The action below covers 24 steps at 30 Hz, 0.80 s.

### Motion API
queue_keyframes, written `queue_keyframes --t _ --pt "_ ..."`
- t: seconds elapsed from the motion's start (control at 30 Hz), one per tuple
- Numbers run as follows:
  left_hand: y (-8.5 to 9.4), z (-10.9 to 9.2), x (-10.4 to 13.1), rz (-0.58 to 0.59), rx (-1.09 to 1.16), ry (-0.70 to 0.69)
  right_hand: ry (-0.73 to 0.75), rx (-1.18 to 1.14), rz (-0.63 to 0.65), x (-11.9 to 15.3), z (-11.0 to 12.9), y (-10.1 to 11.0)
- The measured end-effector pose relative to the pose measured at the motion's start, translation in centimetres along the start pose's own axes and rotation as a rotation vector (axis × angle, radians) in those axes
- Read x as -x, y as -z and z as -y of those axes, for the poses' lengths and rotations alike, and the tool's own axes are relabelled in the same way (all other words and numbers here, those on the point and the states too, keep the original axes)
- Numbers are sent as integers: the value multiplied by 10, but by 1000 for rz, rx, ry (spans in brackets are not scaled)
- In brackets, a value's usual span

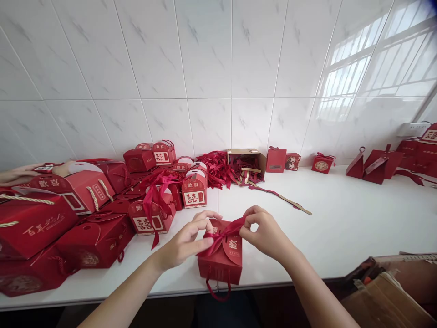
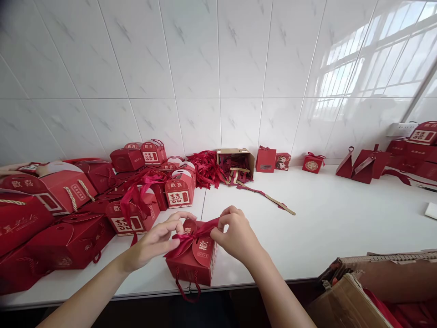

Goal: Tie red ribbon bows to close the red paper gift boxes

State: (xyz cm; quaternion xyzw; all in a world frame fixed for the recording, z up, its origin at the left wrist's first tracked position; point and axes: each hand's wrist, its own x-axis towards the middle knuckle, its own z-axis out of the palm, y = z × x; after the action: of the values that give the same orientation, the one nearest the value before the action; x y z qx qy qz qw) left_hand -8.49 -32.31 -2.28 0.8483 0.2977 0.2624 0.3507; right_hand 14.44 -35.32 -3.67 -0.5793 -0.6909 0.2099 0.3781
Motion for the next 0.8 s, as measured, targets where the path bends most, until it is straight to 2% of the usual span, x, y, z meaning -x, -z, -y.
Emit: queue_keyframes --t 0.1,0.3,0.37,0.47,0.57,0.67,0.73,0.8 --pt "-2 -3 -3 48 25 -36 19 36 -44 -1 1 -2" --pt "-5 5 -10 35 -42 -28 44 68 -55 4 2 -1" --pt "-4 12 -11 -17 -60 -16 47 89 -65 8 -1 1" --pt "-1 22 -12 -142 -267 -11 49 127 -31 18 -6 4" --pt "3 27 -12 -158 -547 -13 39 129 35 26 -7 6" --pt "3 26 -10 -202 -693 -34 41 134 54 30 -6 9" --pt "1 25 -8 -225 -696 -42 52 146 62 31 -11 12" --pt "-3 25 -5 -183 -561 -5 60 108 65 31 -22 13"
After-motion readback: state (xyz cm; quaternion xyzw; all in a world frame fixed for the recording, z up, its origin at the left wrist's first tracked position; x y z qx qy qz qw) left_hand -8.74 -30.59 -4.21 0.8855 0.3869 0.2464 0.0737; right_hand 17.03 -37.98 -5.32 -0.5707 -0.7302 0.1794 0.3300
